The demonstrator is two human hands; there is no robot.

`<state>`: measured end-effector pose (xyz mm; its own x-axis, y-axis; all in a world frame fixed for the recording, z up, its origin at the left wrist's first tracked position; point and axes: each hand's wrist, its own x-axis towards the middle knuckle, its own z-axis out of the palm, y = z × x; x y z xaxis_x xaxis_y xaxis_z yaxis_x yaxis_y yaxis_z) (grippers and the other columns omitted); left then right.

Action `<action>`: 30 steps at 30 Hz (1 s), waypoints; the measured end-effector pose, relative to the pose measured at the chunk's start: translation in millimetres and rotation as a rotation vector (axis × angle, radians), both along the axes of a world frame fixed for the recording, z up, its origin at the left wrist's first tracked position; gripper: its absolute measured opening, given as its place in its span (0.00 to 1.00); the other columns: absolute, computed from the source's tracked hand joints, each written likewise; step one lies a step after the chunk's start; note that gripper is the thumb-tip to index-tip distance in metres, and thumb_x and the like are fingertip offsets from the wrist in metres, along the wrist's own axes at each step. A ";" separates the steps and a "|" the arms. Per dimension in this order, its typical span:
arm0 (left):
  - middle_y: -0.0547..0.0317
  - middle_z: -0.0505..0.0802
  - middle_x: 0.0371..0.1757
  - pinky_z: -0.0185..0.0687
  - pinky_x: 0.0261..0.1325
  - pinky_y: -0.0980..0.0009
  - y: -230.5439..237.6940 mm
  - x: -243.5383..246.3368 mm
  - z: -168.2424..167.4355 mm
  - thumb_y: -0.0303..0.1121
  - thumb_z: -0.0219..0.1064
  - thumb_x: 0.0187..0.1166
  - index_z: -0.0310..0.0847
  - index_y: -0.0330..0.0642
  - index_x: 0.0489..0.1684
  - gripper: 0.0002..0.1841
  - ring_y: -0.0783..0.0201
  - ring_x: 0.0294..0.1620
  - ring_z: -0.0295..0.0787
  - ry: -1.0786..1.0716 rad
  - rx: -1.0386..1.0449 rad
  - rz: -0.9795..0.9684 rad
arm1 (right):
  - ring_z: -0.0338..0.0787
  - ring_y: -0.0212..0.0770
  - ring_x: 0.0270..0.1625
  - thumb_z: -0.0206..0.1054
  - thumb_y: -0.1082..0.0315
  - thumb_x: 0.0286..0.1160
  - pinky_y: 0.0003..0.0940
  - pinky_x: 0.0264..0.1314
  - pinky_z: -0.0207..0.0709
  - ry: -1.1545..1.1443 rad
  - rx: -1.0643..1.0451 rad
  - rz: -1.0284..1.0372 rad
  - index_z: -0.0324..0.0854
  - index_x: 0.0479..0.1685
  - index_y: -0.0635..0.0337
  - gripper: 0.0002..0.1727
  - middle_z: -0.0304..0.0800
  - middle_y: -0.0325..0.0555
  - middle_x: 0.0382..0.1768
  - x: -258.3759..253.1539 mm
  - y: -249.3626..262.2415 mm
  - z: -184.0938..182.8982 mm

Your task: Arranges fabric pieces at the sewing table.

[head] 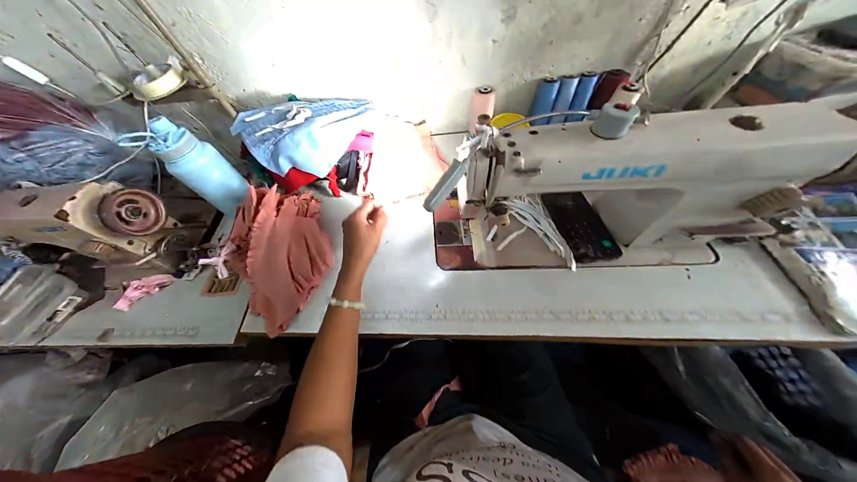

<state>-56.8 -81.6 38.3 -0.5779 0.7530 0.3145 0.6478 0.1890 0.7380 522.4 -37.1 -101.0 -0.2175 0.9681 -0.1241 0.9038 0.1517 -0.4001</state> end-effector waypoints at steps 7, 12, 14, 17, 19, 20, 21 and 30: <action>0.28 0.89 0.58 0.76 0.66 0.33 81.1 -64.2 -20.2 0.37 0.67 0.83 0.83 0.28 0.60 0.19 0.30 0.65 0.84 -0.038 -0.156 0.364 | 0.95 0.59 0.34 0.68 0.76 0.65 0.56 0.33 0.87 0.260 0.421 0.472 0.90 0.39 0.70 0.08 0.93 0.60 0.35 -151.6 30.1 55.3; 0.30 0.86 0.65 0.76 0.67 0.35 63.4 -53.4 -1.7 0.33 0.51 0.91 0.78 0.33 0.65 0.16 0.32 0.68 0.82 0.062 -0.140 0.389 | 0.94 0.52 0.31 0.65 0.75 0.60 0.49 0.30 0.86 0.330 0.424 0.524 0.92 0.42 0.66 0.13 0.93 0.54 0.33 -180.7 34.0 52.9; 0.24 0.85 0.64 0.73 0.72 0.37 71.5 -63.7 7.6 0.28 0.49 0.91 0.75 0.23 0.67 0.18 0.31 0.69 0.82 0.061 -0.129 0.401 | 0.95 0.51 0.31 0.66 0.74 0.61 0.49 0.31 0.87 0.336 0.421 0.534 0.92 0.42 0.66 0.13 0.94 0.53 0.33 -185.9 39.8 51.2; 0.25 0.84 0.66 0.79 0.68 0.41 64.7 -69.8 6.0 0.34 0.45 0.95 0.69 0.26 0.73 0.21 0.34 0.66 0.84 -0.078 0.002 0.300 | 0.94 0.49 0.30 0.65 0.73 0.61 0.44 0.30 0.86 0.344 0.446 0.558 0.92 0.41 0.64 0.13 0.93 0.52 0.32 -198.0 43.3 50.3; 0.38 0.84 0.62 0.80 0.66 0.55 66.2 -78.3 19.9 0.36 0.45 0.94 0.69 0.26 0.71 0.21 0.53 0.61 0.83 -0.346 0.293 0.202 | 0.93 0.47 0.29 0.66 0.74 0.59 0.42 0.30 0.86 0.376 0.454 0.569 0.92 0.41 0.64 0.13 0.92 0.51 0.31 -207.0 43.4 51.9; 0.51 0.83 0.55 0.80 0.66 0.62 61.7 -77.5 32.0 0.34 0.44 0.94 0.69 0.30 0.66 0.17 0.64 0.56 0.83 -0.455 0.457 0.130 | 0.93 0.46 0.29 0.66 0.74 0.59 0.40 0.30 0.86 0.399 0.445 0.569 0.92 0.41 0.64 0.13 0.92 0.51 0.32 -210.0 42.4 52.4; 0.60 0.86 0.52 0.81 0.66 0.63 49.4 -73.0 43.8 0.34 0.42 0.94 0.70 0.35 0.63 0.15 0.68 0.56 0.84 -0.532 0.604 0.040 | 0.93 0.44 0.30 0.66 0.73 0.61 0.37 0.32 0.86 0.425 0.428 0.566 0.93 0.42 0.63 0.13 0.92 0.50 0.33 -212.4 41.1 52.9; 0.60 0.93 0.67 0.77 0.81 0.59 -66.7 57.2 43.8 0.55 0.60 0.85 0.91 0.52 0.47 0.20 0.60 0.75 0.84 -0.468 0.357 -0.664 | 0.88 0.16 0.37 0.59 0.43 0.85 0.13 0.30 0.78 1.143 -0.379 0.716 0.69 0.81 0.62 0.36 0.91 0.34 0.67 -278.8 35.5 103.3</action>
<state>0.4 -148.3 82.1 -0.1844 0.8811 0.4355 0.1589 -0.4105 0.8979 243.6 -1.6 2.3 -0.8008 0.5531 0.2296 -0.1727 0.1539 -0.9729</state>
